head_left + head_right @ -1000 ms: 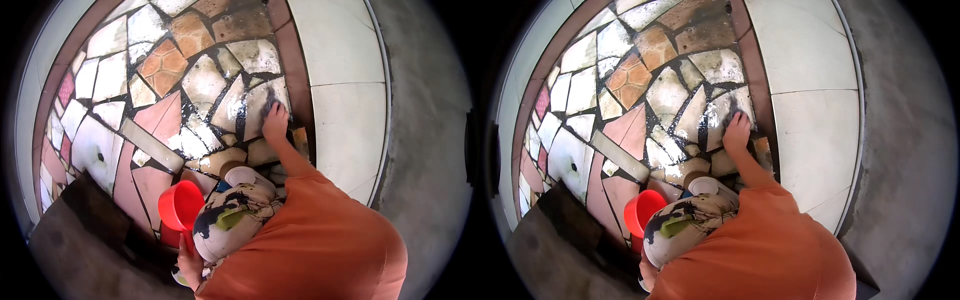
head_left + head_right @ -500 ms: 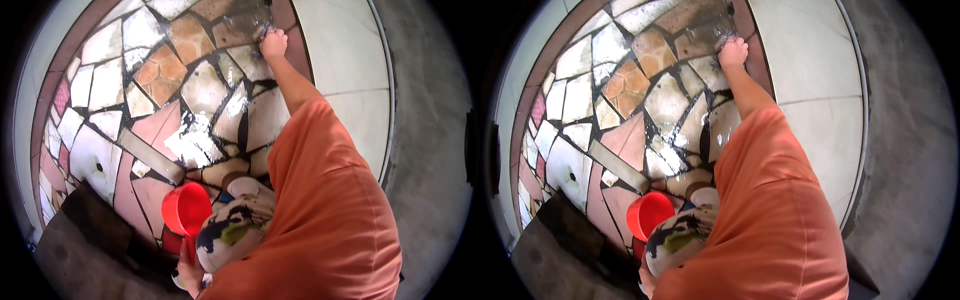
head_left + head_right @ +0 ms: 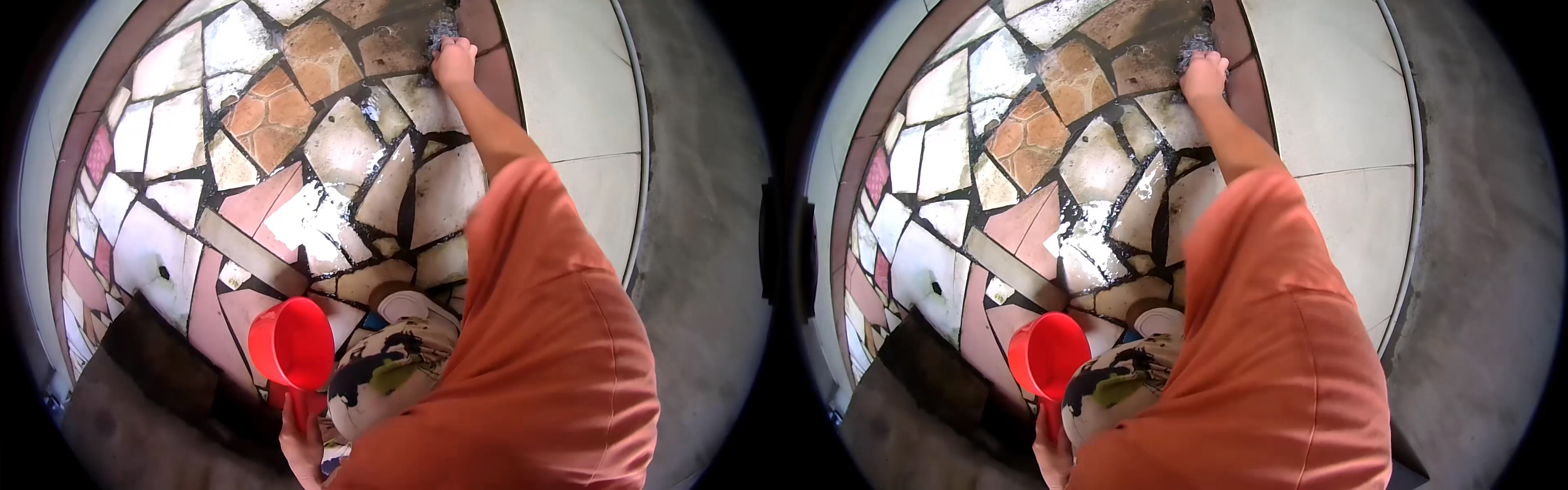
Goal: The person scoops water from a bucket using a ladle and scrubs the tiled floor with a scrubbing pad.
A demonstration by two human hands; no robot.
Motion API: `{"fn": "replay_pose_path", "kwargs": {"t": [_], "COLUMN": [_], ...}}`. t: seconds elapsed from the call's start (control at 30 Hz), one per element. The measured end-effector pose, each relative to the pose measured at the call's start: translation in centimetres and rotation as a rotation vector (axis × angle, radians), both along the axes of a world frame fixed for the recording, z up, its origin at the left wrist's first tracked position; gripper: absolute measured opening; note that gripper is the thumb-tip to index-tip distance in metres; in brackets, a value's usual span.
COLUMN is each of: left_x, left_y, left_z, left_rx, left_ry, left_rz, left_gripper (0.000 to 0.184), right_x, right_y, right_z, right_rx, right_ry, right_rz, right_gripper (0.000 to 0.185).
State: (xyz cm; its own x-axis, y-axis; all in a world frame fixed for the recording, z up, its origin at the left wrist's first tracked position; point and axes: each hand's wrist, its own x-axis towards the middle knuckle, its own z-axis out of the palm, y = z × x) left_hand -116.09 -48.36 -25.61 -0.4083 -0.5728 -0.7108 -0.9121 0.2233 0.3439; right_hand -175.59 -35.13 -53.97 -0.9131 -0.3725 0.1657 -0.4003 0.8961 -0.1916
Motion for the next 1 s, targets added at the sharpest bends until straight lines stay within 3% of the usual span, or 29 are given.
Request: {"fn": "replay_pose_path", "kwargs": {"t": [0.1, 0.13, 0.2, 0.37, 0.43, 0.47, 0.53, 0.6, 0.63, 0.67, 0.7, 0.73, 0.83, 0.9, 0.93, 1.0], "left_x": [-1.4, -1.1, -1.1, -2.2, -3.1, -3.6, -4.5, -5.2, -5.4, -5.4, -5.4, -5.6, -6.8, -6.6, -4.9, -7.0], "left_y": [-0.6, -0.8, -1.3, -2.8, -4.0, -4.4, -5.5, -6.9, -7.6, -8.5, -9.2, -9.4, -10.7, -11.2, -11.6, -12.0], "left_z": [0.5, 0.3, 0.3, 2.0, 3.7, 4.4, 5.5, 6.7, 7.3, 8.4, 9.4, 9.7, 12.6, 14.0, 12.9, 12.7], "left_rx": [0.029, 0.022, 0.021, 0.037, 0.104, 0.057, 0.010, -0.053, -0.118, -0.082, -0.039, -0.154, -0.247, -0.224, -0.468, -0.482], "left_ry": [-0.055, -0.063, -0.059, -0.026, -0.016, 0.053, 0.084, 0.073, 0.089, -0.021, -0.128, 0.174, 0.182, -0.019, 0.094, -0.082], "left_rz": [0.097, 0.081, 0.088, 0.244, 0.368, 0.374, 0.448, 0.478, 0.445, 0.562, 0.681, 0.506, 0.462, 0.509, 0.080, -0.010], "left_gripper": [0.054, 0.053, 0.053, 0.052, 0.053, 0.052, 0.053, 0.053, 0.053, 0.053, 0.053, 0.052, 0.048, 0.052, 0.051, 0.056], "right_x": [9.5, 13.6, 20.5, 11.3, 5.0, 4.7, 7.3, 13.9, 18.0, 20.5, 23.6, 24.3, 23.9, 23.5, 23.4, 23.6], "right_y": [1.0, 2.0, 4.1, -0.1, -0.9, -2.0, -4.1, -6.7, -7.6, -8.6, -8.8, -9.5, -10.7, -10.5, -10.8, -10.7], "right_z": [3.5, 2.8, -0.7, -1.4, -2.0, 0.1, 3.6, 4.9, 2.9, 3.9, 0.1, -0.5, -1.3, -0.8, -0.3, -0.4], "right_rx": [-0.182, -0.248, -0.210, -0.274, -0.169, -0.261, -0.336, -0.362, -0.466, -0.349, -0.290, -0.275, -0.193, -0.210, -0.203, -0.176], "right_ry": [0.054, -0.060, -0.151, -0.041, -0.024, 0.030, 0.048, -0.096, -0.245, -0.232, -0.376, -0.304, -0.258, -0.289, -0.296, -0.300], "right_rz": [0.159, 0.163, 0.205, 0.199, -0.057, -0.035, 0.097, 0.283, 0.296, 0.494, 0.548, 0.525, 0.562, 0.605, 0.604, 0.607], "right_gripper": [0.049, 0.059, 0.056, 0.041, 0.040, 0.039, 0.037, 0.037, 0.037, 0.037, 0.045, 0.044, 0.043, 0.047, 0.049, 0.052]}}
